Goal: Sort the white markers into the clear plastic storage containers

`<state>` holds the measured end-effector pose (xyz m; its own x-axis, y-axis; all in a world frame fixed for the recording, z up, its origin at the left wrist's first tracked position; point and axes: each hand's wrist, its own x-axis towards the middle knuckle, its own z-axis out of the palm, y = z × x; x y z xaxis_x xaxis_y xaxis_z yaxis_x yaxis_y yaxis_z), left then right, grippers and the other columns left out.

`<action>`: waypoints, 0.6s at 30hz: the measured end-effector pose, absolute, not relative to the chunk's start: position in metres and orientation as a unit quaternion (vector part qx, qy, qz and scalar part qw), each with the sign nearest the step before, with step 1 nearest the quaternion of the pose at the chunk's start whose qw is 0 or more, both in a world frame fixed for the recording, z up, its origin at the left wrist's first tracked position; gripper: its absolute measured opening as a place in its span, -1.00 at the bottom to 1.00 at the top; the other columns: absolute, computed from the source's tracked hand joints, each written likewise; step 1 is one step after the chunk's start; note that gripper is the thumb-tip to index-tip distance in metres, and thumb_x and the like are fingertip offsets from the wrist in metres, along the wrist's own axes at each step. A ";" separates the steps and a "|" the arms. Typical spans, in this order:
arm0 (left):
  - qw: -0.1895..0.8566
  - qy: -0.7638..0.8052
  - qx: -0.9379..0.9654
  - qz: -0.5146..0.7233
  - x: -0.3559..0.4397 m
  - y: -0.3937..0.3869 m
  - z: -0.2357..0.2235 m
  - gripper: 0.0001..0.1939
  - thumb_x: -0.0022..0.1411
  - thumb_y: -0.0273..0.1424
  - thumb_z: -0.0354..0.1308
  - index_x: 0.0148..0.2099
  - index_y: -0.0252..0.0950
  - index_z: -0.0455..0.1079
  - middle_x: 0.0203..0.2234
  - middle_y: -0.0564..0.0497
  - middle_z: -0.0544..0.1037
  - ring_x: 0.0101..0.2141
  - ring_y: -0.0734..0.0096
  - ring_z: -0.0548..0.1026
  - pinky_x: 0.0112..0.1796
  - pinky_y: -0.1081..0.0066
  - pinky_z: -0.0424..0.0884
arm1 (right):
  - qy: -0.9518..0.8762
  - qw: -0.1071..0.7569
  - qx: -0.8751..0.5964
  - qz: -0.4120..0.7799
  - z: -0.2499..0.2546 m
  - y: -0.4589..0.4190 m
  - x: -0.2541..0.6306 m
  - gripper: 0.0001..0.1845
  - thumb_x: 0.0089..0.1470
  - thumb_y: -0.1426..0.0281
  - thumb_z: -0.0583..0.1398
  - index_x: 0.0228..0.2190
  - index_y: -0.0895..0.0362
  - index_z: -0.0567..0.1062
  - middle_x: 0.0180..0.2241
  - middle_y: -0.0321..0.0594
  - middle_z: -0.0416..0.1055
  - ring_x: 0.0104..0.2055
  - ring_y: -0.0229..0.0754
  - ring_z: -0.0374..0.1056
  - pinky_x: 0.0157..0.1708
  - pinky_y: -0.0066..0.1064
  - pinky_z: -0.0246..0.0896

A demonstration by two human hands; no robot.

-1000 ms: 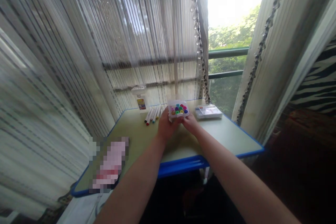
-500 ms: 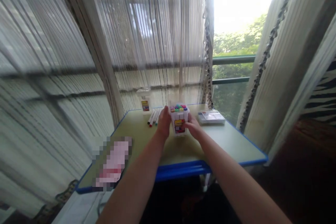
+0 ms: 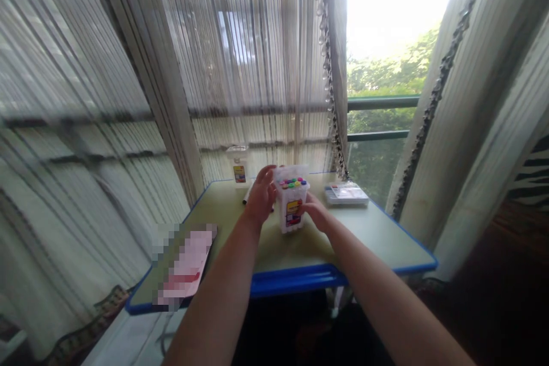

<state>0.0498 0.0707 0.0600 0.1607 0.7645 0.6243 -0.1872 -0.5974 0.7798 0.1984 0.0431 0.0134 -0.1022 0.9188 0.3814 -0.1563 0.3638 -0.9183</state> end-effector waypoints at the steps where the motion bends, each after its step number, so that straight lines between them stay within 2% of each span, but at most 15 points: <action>1: 0.396 0.219 0.659 0.601 0.049 0.070 0.061 -0.62 0.16 -0.02 0.02 -0.12 -0.18 0.31 -0.23 -0.06 0.54 -0.48 0.51 0.47 -0.56 0.50 0.35 | -0.579 0.586 -0.327 0.464 0.013 0.044 0.198 -0.54 -0.45 0.48 0.06 -0.35 0.12 0.44 -0.39 -0.25 0.52 -0.35 -0.08 0.39 -0.38 -0.31 0.30; 5: 0.499 0.201 0.618 0.573 0.050 0.067 0.066 -0.68 0.13 -0.09 0.10 -0.17 -0.17 0.25 -0.18 -0.03 0.53 -0.44 0.51 0.48 -0.56 0.54 0.33 | -0.563 0.591 -0.315 0.483 0.014 0.045 0.198 -0.55 -0.47 0.49 0.06 -0.37 0.14 0.44 -0.41 -0.25 0.52 -0.37 -0.10 0.39 -0.41 -0.35 0.28; 8: 0.515 0.203 0.609 0.567 0.052 0.064 0.069 -0.71 0.12 -0.13 0.11 -0.17 -0.16 0.25 -0.15 -0.02 0.53 -0.38 0.47 0.50 -0.53 0.53 0.35 | -0.556 0.589 -0.314 0.496 0.016 0.044 0.198 -0.56 -0.47 0.50 0.07 -0.38 0.14 0.44 -0.41 -0.25 0.52 -0.37 -0.10 0.39 -0.42 -0.36 0.27; 10: 0.494 0.215 0.612 0.578 0.052 0.062 0.070 -0.73 0.13 -0.15 0.08 -0.18 -0.18 0.27 -0.10 -0.03 0.51 -0.31 0.43 0.51 -0.49 0.51 0.38 | -0.557 0.582 -0.315 0.502 0.016 0.043 0.198 -0.57 -0.47 0.50 0.08 -0.38 0.14 0.44 -0.41 -0.26 0.51 -0.36 -0.10 0.39 -0.40 -0.35 0.28; 14: 0.392 0.214 0.650 0.615 0.054 0.060 0.073 -0.73 0.12 -0.19 0.12 -0.18 -0.23 0.38 0.06 -0.07 0.39 -0.04 0.30 0.42 -0.21 0.41 0.43 | -0.578 0.579 -0.319 0.478 0.016 0.043 0.197 -0.59 -0.41 0.47 0.10 -0.35 0.13 0.43 -0.40 -0.26 0.50 -0.33 -0.09 0.38 -0.37 -0.32 0.30; 18: 0.350 0.229 0.678 0.605 0.056 0.060 0.073 -0.77 0.12 -0.23 0.11 -0.28 -0.27 0.45 0.03 -0.07 0.40 -0.01 0.25 0.39 -0.11 0.35 0.39 | -0.629 0.638 -0.336 0.291 0.017 0.038 0.195 -0.46 -0.28 0.42 0.18 -0.13 0.10 0.37 -0.21 -0.19 0.46 -0.22 -0.07 0.37 -0.21 -0.23 0.30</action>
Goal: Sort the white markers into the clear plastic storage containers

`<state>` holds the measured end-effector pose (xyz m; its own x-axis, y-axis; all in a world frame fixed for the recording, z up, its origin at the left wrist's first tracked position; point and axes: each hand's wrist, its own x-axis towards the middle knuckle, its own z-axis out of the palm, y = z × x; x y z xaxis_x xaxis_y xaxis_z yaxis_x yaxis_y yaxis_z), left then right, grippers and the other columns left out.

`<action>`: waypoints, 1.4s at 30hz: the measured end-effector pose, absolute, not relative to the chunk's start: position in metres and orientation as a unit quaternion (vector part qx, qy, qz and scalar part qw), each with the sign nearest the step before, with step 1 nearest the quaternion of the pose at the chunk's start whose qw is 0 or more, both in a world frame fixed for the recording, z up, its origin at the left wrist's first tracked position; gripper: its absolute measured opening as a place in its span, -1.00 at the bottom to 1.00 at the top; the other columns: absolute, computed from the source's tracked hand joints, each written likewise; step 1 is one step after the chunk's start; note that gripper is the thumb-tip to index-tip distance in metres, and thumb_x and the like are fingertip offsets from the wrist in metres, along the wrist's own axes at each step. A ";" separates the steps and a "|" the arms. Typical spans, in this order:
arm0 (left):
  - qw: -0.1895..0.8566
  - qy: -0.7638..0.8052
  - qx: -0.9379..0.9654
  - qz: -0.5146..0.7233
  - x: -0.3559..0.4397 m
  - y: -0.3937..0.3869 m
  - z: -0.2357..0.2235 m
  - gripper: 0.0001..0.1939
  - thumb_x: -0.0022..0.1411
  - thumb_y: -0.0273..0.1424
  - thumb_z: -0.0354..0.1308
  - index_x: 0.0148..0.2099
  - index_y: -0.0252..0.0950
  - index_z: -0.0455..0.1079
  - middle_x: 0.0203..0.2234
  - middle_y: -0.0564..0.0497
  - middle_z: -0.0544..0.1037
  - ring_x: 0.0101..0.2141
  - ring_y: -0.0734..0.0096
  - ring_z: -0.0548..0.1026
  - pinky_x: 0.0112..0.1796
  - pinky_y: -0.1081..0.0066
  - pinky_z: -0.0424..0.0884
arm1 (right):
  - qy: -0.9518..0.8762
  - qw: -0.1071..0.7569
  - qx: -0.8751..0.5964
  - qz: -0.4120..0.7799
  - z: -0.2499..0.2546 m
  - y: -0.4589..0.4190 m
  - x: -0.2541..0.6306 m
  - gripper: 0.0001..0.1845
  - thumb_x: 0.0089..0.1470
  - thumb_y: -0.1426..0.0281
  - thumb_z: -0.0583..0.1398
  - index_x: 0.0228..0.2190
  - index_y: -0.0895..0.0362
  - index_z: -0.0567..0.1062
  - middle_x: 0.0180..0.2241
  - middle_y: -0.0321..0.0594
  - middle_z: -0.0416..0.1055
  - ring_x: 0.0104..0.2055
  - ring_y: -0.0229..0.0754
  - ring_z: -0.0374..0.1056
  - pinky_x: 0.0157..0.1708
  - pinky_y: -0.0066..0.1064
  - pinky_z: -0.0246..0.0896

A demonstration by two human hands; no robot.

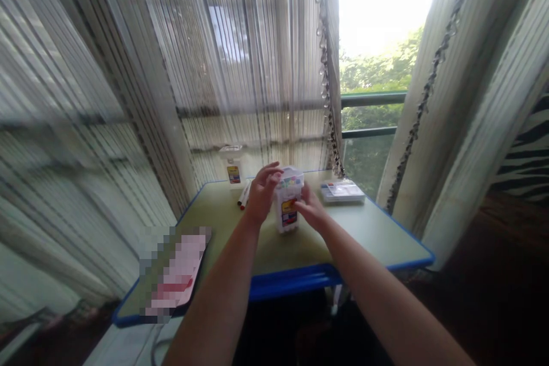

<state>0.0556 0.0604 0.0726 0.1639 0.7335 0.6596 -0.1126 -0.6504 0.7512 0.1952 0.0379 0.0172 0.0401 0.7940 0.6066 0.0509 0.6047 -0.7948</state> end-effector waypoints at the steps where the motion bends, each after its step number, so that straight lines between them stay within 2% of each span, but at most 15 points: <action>1: 0.349 0.230 0.678 0.605 0.056 0.061 0.072 -0.78 0.13 -0.24 0.10 -0.30 -0.27 0.46 0.02 -0.07 0.41 -0.01 0.25 0.39 -0.10 0.34 0.38 | -0.634 0.650 -0.349 0.229 0.018 0.036 0.195 -0.39 -0.26 0.40 0.22 -0.06 0.09 0.33 -0.15 -0.16 0.43 -0.19 -0.07 0.36 -0.16 -0.20 0.28; 3: 0.355 0.225 0.673 0.609 0.057 0.062 0.071 -0.79 0.13 -0.26 0.10 -0.31 -0.28 0.46 -0.01 -0.07 0.42 -0.02 0.26 0.40 -0.08 0.33 0.37 | -0.642 0.655 -0.376 0.135 0.020 0.033 0.194 -0.26 -0.22 0.36 0.27 0.06 0.08 0.24 -0.08 -0.10 0.40 -0.15 -0.05 0.35 -0.11 -0.16 0.26; 6: 0.373 0.218 0.671 0.603 0.057 0.064 0.070 -0.78 0.13 -0.26 0.08 -0.30 -0.27 0.45 -0.01 -0.07 0.42 -0.02 0.26 0.40 -0.08 0.32 0.38 | -0.648 0.648 -0.392 0.081 0.021 0.031 0.194 -0.18 -0.18 0.30 0.29 0.13 0.06 0.17 -0.08 -0.08 0.40 -0.15 -0.04 0.36 -0.14 -0.15 0.30; 16: 0.418 0.178 0.685 0.569 0.055 0.073 0.066 -0.72 0.18 -0.20 -0.01 -0.23 -0.25 0.41 0.11 -0.06 0.32 0.03 0.20 0.36 -0.07 0.28 0.38 | -0.625 0.639 -0.448 -0.019 0.019 0.031 0.202 -0.09 -0.29 0.12 0.36 0.10 0.06 0.24 -0.14 -0.05 0.44 -0.31 -0.07 0.41 -0.33 -0.24 0.37; 20: 0.429 0.173 0.675 0.575 0.056 0.071 0.064 -0.70 0.17 -0.12 0.01 -0.23 -0.24 0.34 0.04 -0.07 0.37 -0.02 0.23 0.40 -0.12 0.30 0.40 | -0.660 0.607 -0.438 -0.060 0.022 0.028 0.206 -0.13 -0.25 0.13 0.33 0.12 0.05 0.24 -0.13 -0.05 0.44 -0.31 -0.08 0.41 -0.38 -0.28 0.35; 22: 0.449 0.181 0.666 0.567 0.057 0.068 0.062 -0.65 0.16 -0.05 0.00 -0.21 -0.22 0.28 -0.09 -0.05 0.43 -0.17 0.31 0.47 -0.26 0.37 0.43 | -0.658 0.606 -0.441 -0.065 0.022 0.028 0.207 -0.15 -0.23 0.15 0.32 0.11 0.06 0.25 -0.15 -0.05 0.45 -0.33 -0.10 0.40 -0.39 -0.28 0.35; 25: 0.479 0.190 0.662 0.544 0.059 0.064 0.061 -0.57 0.12 0.06 -0.01 -0.17 -0.18 0.19 -0.39 0.06 0.45 -0.47 0.45 0.44 -0.51 0.49 0.32 | -0.640 0.624 -0.446 -0.052 0.021 0.029 0.207 -0.23 -0.17 0.16 0.29 0.10 0.06 0.26 -0.18 -0.08 0.46 -0.34 -0.12 0.39 -0.40 -0.31 0.33; 27: 0.487 0.192 0.668 0.529 0.060 0.061 0.061 -0.53 0.10 0.10 -0.01 -0.16 -0.17 0.17 -0.49 0.11 0.40 -0.56 0.50 0.38 -0.58 0.52 0.24 | -0.616 0.648 -0.447 -0.031 0.022 0.031 0.206 -0.29 -0.12 0.16 0.25 0.09 0.05 0.27 -0.20 -0.11 0.45 -0.32 -0.14 0.39 -0.40 -0.33 0.32; 36: 0.477 0.193 0.672 0.532 0.063 0.053 0.065 -0.55 0.10 0.06 0.04 -0.17 -0.20 0.21 -0.54 0.13 0.40 -0.58 0.53 0.38 -0.50 0.49 0.35 | -0.588 0.690 -0.385 0.173 0.033 0.036 0.196 -0.30 -0.06 0.13 0.22 0.09 0.10 0.22 -0.27 -0.20 0.45 -0.29 -0.15 0.38 -0.27 -0.31 0.31; 42: 0.482 0.190 0.666 0.536 0.063 0.055 0.063 -0.54 0.08 0.06 0.06 -0.17 -0.21 0.22 -0.49 0.09 0.45 -0.51 0.49 0.43 -0.45 0.47 0.39 | -0.559 0.717 -0.332 0.251 0.036 0.034 0.189 -0.35 -0.07 0.16 0.22 0.04 0.07 0.21 -0.32 -0.25 0.44 -0.35 -0.19 0.37 -0.32 -0.34 0.31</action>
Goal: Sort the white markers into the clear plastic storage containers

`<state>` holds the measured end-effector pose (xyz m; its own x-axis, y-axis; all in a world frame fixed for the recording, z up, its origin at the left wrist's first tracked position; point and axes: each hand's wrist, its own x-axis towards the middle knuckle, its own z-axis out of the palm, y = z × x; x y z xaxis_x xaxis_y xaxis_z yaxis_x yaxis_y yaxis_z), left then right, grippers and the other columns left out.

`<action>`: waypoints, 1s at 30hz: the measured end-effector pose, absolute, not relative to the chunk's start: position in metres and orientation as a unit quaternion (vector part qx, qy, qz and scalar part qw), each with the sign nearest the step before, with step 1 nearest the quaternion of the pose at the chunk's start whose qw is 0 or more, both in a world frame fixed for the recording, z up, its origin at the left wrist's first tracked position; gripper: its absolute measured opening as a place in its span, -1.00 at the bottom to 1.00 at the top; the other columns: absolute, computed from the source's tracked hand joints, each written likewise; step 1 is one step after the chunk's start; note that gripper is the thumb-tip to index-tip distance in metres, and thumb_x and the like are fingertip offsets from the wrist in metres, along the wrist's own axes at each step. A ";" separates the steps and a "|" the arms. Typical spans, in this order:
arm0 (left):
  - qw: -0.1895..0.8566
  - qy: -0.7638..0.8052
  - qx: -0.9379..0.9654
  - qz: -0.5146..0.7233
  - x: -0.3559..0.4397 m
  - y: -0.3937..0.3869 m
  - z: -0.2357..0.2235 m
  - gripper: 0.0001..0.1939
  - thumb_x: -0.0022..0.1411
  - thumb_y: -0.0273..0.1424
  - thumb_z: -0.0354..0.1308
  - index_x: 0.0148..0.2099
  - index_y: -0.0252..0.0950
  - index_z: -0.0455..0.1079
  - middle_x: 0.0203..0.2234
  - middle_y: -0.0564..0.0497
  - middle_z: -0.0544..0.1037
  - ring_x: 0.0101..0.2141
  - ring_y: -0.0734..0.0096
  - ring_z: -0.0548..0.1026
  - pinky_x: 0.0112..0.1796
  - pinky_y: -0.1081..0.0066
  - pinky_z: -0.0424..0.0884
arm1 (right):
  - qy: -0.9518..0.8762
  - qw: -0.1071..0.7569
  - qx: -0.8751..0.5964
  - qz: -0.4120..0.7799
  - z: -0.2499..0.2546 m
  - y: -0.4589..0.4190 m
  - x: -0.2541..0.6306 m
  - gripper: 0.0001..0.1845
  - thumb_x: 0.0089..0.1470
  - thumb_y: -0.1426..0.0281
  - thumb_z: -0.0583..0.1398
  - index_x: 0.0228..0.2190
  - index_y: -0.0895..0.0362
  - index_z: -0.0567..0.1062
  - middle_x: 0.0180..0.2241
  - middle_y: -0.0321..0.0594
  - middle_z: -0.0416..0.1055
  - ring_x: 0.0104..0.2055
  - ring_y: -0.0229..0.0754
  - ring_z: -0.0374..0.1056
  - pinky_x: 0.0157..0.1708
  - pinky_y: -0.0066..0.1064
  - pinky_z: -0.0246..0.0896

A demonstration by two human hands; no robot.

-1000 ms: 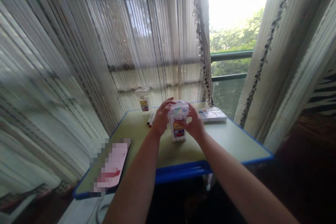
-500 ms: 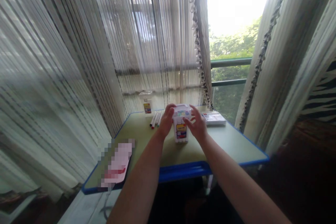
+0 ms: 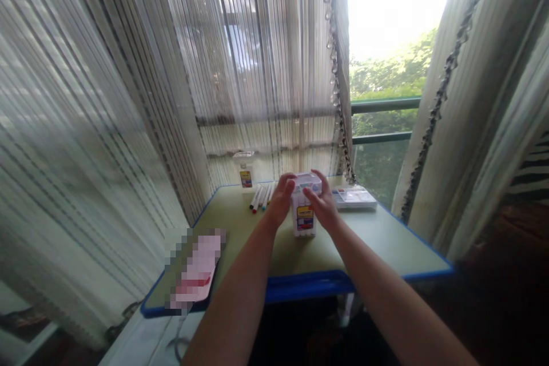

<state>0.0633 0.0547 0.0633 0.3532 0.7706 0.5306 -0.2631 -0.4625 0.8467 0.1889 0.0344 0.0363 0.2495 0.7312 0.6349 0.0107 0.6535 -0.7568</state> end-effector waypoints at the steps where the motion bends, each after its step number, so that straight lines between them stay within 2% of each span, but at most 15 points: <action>1: 0.484 0.189 0.666 0.535 0.064 0.055 0.063 -0.53 0.08 0.06 0.06 -0.17 -0.21 0.22 -0.48 0.09 0.45 -0.50 0.48 0.44 -0.44 0.47 0.39 | -0.557 0.719 -0.332 0.250 0.036 0.034 0.189 -0.36 -0.07 0.16 0.23 0.04 0.06 0.22 -0.32 -0.25 0.43 -0.35 -0.19 0.36 -0.32 -0.34 0.30; 6: 0.469 0.207 0.672 0.535 0.064 0.057 0.059 -0.49 0.09 0.08 0.02 -0.10 -0.21 0.22 -0.38 0.07 0.48 -0.42 0.49 0.46 -0.39 0.50 0.40 | -0.558 0.719 -0.334 0.243 0.033 0.033 0.190 -0.37 -0.05 0.15 0.22 0.05 0.06 0.24 -0.27 -0.21 0.43 -0.29 -0.17 0.36 -0.26 -0.32 0.29; 9: 0.454 0.208 0.683 0.533 0.066 0.058 0.054 -0.42 0.14 0.06 -0.01 0.06 -0.23 0.17 -0.26 0.00 0.51 -0.34 0.44 0.49 -0.31 0.45 0.41 | -0.554 0.722 -0.318 0.265 0.032 0.034 0.191 -0.34 -0.03 0.14 0.21 0.09 0.07 0.22 -0.26 -0.21 0.44 -0.28 -0.17 0.37 -0.25 -0.32 0.29; 12: 0.413 0.191 0.710 0.537 0.067 0.059 0.044 -0.27 0.15 -0.06 0.08 0.26 -0.22 -0.07 -0.09 -0.10 0.48 -0.18 0.35 0.49 -0.16 0.35 0.40 | -0.561 0.717 -0.313 0.270 0.032 0.036 0.193 -0.29 -0.04 0.12 0.22 0.11 0.08 0.21 -0.28 -0.22 0.46 -0.26 -0.17 0.38 -0.22 -0.32 0.29; 14: 0.355 0.203 0.737 0.538 0.066 0.060 0.036 -0.16 0.15 -0.15 0.12 0.32 -0.23 -0.25 -0.03 -0.15 0.46 -0.10 0.31 0.47 -0.08 0.30 0.37 | -0.568 0.711 -0.317 0.268 0.033 0.037 0.195 -0.26 -0.06 0.11 0.23 0.12 0.09 0.20 -0.29 -0.22 0.47 -0.26 -0.16 0.38 -0.21 -0.32 0.28; 18: 0.268 0.263 0.773 0.511 0.063 0.062 0.025 -0.07 0.16 -0.22 0.13 0.34 -0.27 -0.43 -0.11 -0.16 0.52 -0.19 0.28 0.52 -0.17 0.29 0.41 | -0.573 0.697 -0.340 0.265 0.039 0.040 0.199 -0.25 -0.06 0.08 0.21 0.13 0.10 0.20 -0.24 -0.21 0.47 -0.23 -0.16 0.39 -0.19 -0.33 0.28; 22: 0.287 0.267 0.774 0.497 0.062 0.069 0.022 -0.05 0.17 -0.27 0.12 0.34 -0.24 -0.50 -0.09 -0.16 0.51 -0.26 0.34 0.54 -0.25 0.36 0.45 | -0.577 0.677 -0.372 0.264 0.046 0.043 0.204 -0.21 -0.09 0.06 0.23 0.12 0.11 0.21 -0.19 -0.19 0.45 -0.21 -0.16 0.38 -0.18 -0.32 0.28; 30: 0.386 0.219 0.745 0.498 0.069 0.083 0.015 -0.01 0.13 -0.33 0.17 0.34 -0.10 -0.50 0.09 -0.13 0.36 -0.06 0.27 0.46 -0.06 0.26 0.41 | -0.605 0.647 -0.379 0.268 0.049 0.044 0.216 -0.24 -0.08 0.09 0.23 0.13 0.08 0.21 -0.15 -0.17 0.41 -0.18 -0.14 0.36 -0.17 -0.32 0.29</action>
<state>0.0693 0.0829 0.0152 0.4072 0.7113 0.5729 -0.0585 -0.6057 0.7936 0.2161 0.0437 0.0493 0.1254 0.8054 0.5793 0.1117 0.5688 -0.8149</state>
